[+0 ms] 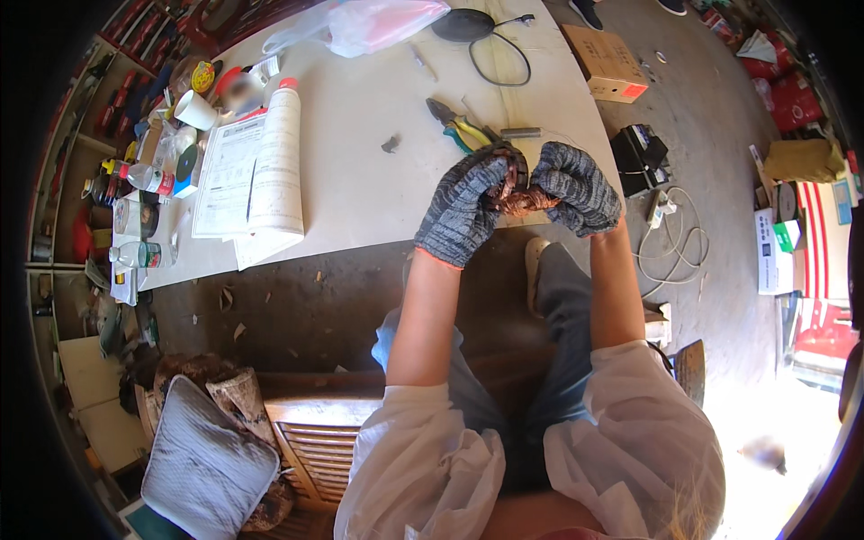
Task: The person uses pliers to strip copper wire from a circular electronic component, likely a motor stator. They repeatedly cut and pull the wire, separating it from the metal core and placing the stripped wire on the table.
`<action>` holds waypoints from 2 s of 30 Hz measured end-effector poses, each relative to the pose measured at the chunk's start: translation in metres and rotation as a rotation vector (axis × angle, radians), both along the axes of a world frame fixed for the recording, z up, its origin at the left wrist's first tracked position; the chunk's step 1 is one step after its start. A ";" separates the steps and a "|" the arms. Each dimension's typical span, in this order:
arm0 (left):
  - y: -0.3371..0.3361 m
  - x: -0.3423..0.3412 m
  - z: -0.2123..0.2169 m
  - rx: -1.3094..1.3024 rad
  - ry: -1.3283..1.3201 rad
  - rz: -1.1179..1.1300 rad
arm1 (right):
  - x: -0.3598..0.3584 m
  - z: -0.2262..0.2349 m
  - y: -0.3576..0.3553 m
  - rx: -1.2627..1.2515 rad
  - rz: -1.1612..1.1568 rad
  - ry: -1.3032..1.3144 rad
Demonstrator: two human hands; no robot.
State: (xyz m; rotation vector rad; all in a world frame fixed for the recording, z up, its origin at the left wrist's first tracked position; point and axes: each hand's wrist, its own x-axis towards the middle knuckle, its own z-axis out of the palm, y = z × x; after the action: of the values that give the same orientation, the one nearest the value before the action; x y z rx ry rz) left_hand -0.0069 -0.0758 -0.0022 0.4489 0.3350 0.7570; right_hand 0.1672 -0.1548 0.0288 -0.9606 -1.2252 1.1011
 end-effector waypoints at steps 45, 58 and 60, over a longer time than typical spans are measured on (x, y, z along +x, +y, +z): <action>0.022 -0.025 -0.006 0.233 0.203 0.113 | -0.017 -0.025 0.028 -0.203 -0.328 0.505; 0.025 -0.023 -0.015 0.267 0.310 0.202 | -0.027 0.015 0.008 -0.545 0.254 -0.010; 0.025 -0.022 -0.020 0.516 0.467 0.223 | -0.021 0.003 0.012 -0.029 0.057 -0.122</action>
State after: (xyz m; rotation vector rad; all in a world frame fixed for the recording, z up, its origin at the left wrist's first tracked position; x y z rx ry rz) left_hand -0.0289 -0.0503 -0.0219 1.0965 0.6368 0.9553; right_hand 0.1459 -0.1429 0.0321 -1.0329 -1.3459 1.1212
